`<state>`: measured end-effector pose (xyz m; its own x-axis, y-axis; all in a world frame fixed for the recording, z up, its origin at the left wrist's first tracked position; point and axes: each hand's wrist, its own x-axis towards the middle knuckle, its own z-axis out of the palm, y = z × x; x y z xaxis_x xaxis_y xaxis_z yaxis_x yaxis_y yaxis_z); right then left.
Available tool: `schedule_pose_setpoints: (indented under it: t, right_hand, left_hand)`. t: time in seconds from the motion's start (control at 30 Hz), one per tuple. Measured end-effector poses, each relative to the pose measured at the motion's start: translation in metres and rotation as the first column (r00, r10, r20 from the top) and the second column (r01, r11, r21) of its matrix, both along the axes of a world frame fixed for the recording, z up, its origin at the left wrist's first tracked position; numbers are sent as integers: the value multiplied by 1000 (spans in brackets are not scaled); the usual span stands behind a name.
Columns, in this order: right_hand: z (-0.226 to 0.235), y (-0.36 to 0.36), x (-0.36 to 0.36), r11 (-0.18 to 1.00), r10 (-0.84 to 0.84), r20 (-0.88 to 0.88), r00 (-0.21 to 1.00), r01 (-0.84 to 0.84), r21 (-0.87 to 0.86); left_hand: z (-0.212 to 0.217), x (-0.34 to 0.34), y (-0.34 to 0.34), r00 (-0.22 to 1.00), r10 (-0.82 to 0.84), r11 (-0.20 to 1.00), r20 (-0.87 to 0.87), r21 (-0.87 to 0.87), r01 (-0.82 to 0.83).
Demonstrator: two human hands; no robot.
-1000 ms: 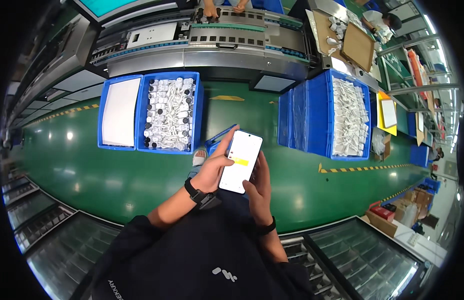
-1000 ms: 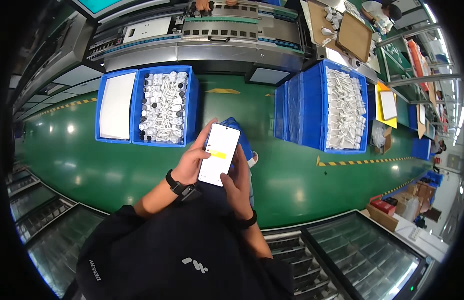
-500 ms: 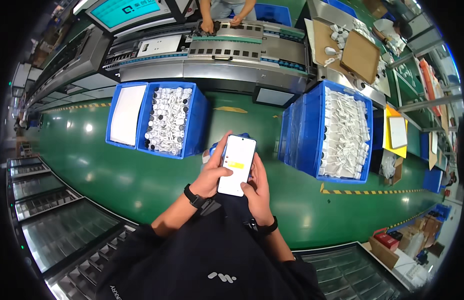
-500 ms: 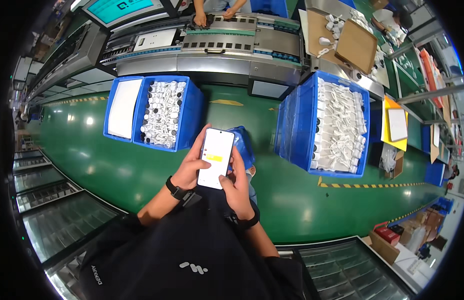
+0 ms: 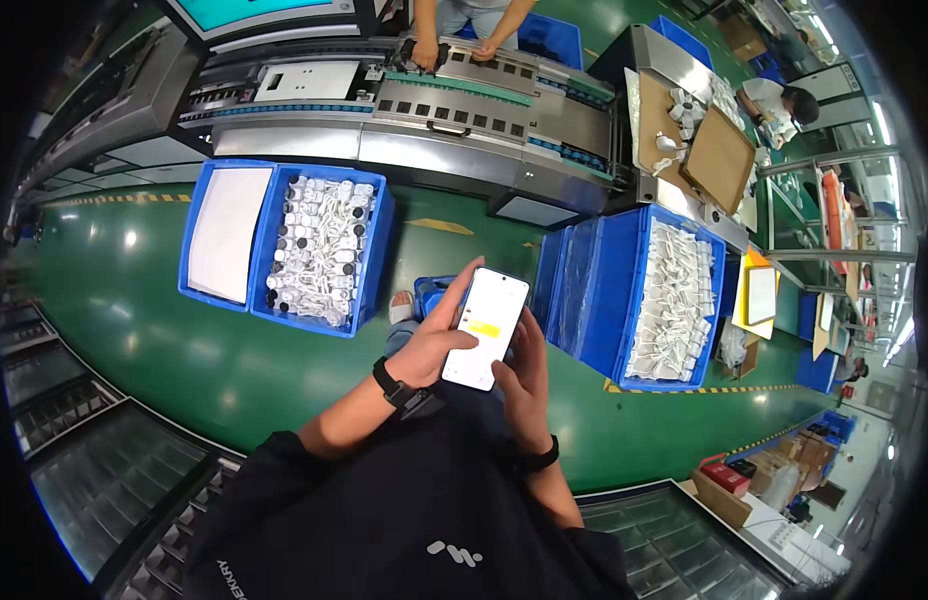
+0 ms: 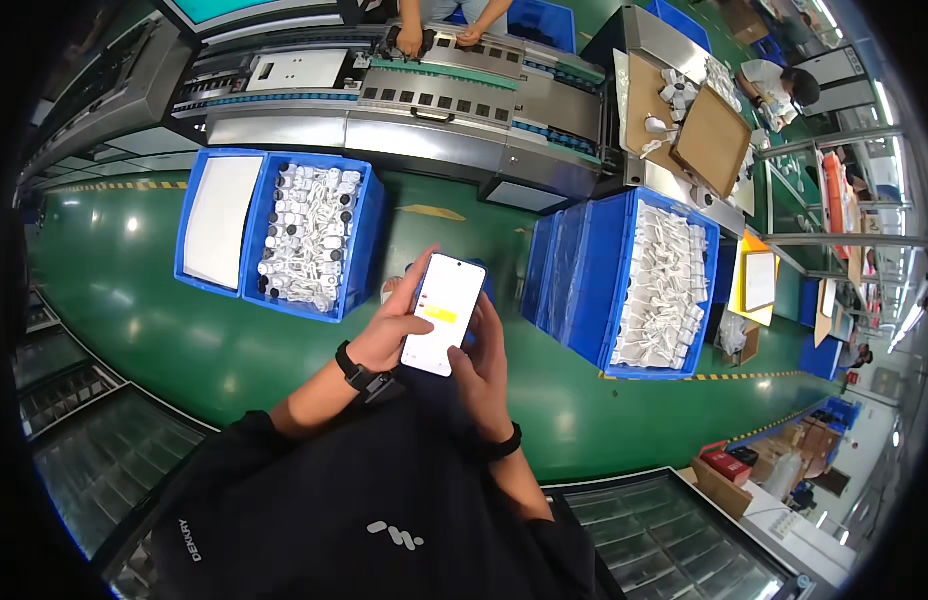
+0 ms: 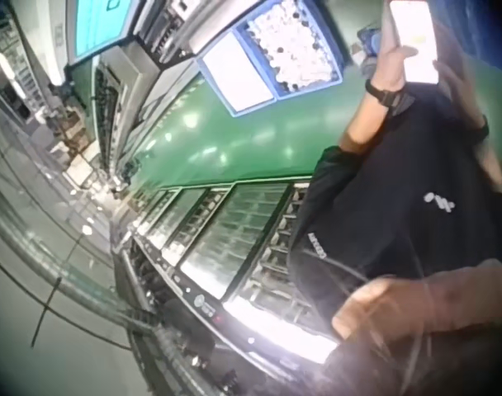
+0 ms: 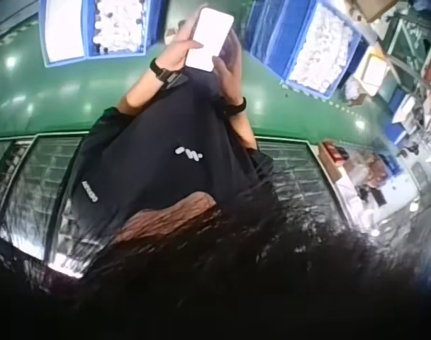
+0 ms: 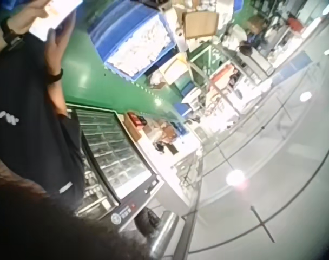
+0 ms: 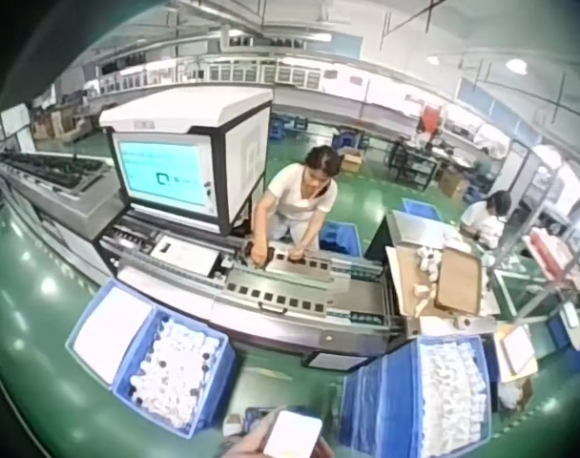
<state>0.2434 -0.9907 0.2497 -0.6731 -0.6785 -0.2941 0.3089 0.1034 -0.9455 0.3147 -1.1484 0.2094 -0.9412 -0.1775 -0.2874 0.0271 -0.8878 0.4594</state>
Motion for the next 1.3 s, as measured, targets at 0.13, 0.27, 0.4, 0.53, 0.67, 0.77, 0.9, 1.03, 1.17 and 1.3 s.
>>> schedule_pose_setpoints:
  t: [0.13,0.27,0.4,0.53,0.67,0.77,0.9,1.03,1.17,1.3]
  right_hand:
    - [-1,-31,7,1000,-27,-35,999,28,15]
    - [0,-61,11,999,-40,-77,996,41,12]
    - [-1,-67,17,999,-40,-104,994,42,19]
    - [3,-63,21,999,-43,-81,996,45,23]
    - [10,-59,23,999,-52,-64,997,53,8]
    - [12,-56,23,998,-59,-61,996,60,13]
    - [11,-46,22,997,-63,-56,996,64,30]
    - [10,-39,22,998,-64,-43,997,65,18]
    - [10,-36,21,997,-72,-32,997,72,16]
    - [10,-34,18,997,-63,-26,998,64,34]
  left_hand:
    - [-4,4,-31,1000,3,992,-21,-125,-6]
    - [-5,6,-58,999,11,997,-53,-71,-15]
    - [-3,10,-63,999,10,995,-54,-101,-15]
    - [-6,14,-61,997,17,999,-71,-31,-19]
    - [0,16,-57,995,36,986,-97,164,-20]
    - [7,17,-56,994,42,971,-101,238,-17]
    - [10,20,-51,995,20,982,-98,188,-2]
    - [14,24,-42,997,-29,999,-75,11,30]
    - [17,24,-38,998,-50,995,-24,-91,48]
    - [16,19,-38,999,-41,998,-34,-38,39]
